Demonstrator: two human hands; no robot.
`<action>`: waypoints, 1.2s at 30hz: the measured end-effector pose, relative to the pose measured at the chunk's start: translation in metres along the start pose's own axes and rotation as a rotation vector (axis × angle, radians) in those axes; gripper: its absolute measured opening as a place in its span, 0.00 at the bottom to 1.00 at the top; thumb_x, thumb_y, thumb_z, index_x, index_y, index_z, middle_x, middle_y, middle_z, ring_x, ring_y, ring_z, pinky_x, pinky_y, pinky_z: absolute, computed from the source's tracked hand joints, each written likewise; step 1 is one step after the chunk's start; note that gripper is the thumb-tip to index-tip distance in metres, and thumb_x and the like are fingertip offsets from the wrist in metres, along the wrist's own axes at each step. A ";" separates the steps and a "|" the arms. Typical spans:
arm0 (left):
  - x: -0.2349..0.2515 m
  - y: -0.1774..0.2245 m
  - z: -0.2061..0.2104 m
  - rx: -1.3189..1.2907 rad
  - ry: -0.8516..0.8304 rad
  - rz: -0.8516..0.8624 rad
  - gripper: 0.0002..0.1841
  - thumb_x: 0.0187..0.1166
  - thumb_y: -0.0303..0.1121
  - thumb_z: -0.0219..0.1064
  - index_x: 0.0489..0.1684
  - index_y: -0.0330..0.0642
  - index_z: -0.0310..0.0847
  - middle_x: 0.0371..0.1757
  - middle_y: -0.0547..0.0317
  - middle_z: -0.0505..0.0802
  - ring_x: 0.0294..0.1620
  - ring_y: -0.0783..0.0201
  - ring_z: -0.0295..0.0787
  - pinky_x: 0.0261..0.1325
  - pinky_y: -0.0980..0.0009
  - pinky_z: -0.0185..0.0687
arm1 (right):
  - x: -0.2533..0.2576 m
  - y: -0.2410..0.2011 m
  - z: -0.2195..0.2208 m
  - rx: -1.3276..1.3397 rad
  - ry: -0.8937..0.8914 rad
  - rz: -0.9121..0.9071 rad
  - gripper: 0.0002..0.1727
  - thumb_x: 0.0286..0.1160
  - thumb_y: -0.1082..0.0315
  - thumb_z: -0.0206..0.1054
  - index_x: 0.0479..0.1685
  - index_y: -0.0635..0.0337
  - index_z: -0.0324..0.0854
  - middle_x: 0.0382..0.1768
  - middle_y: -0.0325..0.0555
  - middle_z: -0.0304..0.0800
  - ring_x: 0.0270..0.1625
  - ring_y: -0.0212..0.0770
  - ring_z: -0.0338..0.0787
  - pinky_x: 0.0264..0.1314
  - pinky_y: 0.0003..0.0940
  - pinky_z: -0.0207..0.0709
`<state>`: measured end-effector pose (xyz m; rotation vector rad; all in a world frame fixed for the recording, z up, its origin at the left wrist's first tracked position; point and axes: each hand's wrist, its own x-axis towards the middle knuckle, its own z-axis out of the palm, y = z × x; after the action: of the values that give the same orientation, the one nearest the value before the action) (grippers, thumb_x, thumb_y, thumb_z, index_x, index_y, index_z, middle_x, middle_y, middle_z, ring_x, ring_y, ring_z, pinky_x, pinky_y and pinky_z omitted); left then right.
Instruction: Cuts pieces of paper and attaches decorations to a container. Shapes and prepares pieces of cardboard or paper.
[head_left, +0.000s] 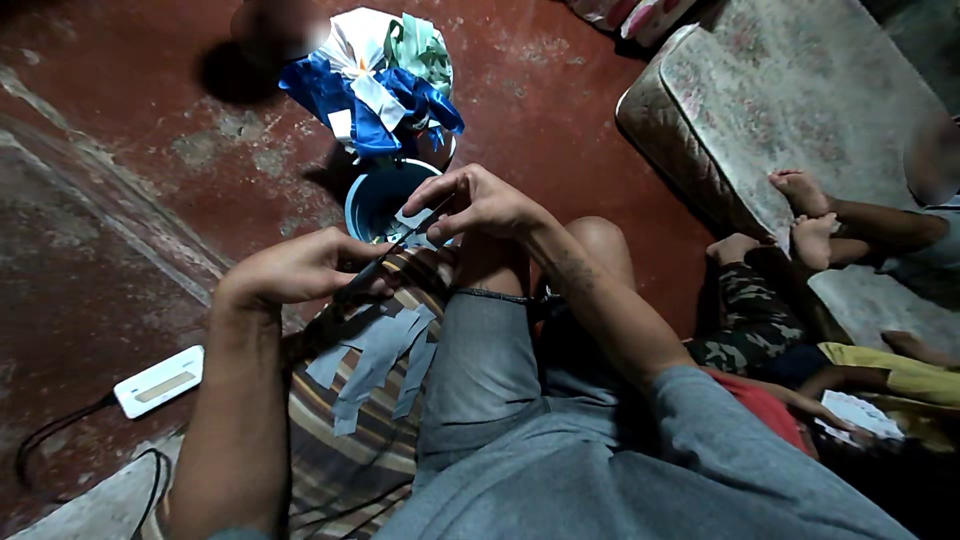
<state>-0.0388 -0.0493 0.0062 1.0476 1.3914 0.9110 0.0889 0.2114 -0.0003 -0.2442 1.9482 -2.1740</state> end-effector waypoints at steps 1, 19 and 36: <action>0.000 -0.001 0.000 -0.006 0.001 0.001 0.22 0.72 0.28 0.73 0.68 0.40 0.88 0.46 0.52 0.98 0.44 0.61 0.97 0.47 0.70 0.94 | 0.000 0.000 0.000 0.006 -0.002 0.005 0.21 0.60 0.86 0.74 0.57 0.73 0.85 0.57 0.53 0.90 0.47 0.37 0.92 0.49 0.32 0.90; -0.022 -0.009 -0.023 -0.104 0.465 0.063 0.25 0.85 0.33 0.60 0.81 0.36 0.70 0.52 0.50 0.96 0.50 0.57 0.96 0.58 0.66 0.92 | 0.068 0.066 -0.076 -0.392 -0.053 0.381 0.09 0.66 0.82 0.76 0.45 0.70 0.89 0.39 0.49 0.94 0.38 0.36 0.91 0.49 0.36 0.88; -0.001 -0.015 -0.020 -0.301 0.839 0.037 0.28 0.85 0.29 0.65 0.84 0.37 0.65 0.58 0.56 0.93 0.55 0.66 0.94 0.64 0.70 0.88 | 0.053 0.050 -0.053 -0.845 -0.017 0.200 0.17 0.82 0.74 0.60 0.64 0.64 0.85 0.49 0.52 0.94 0.45 0.44 0.93 0.56 0.44 0.86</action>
<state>-0.0603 -0.0539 -0.0058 0.4567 1.8208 1.6396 0.0259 0.2425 -0.0572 -0.1751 2.6282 -1.1214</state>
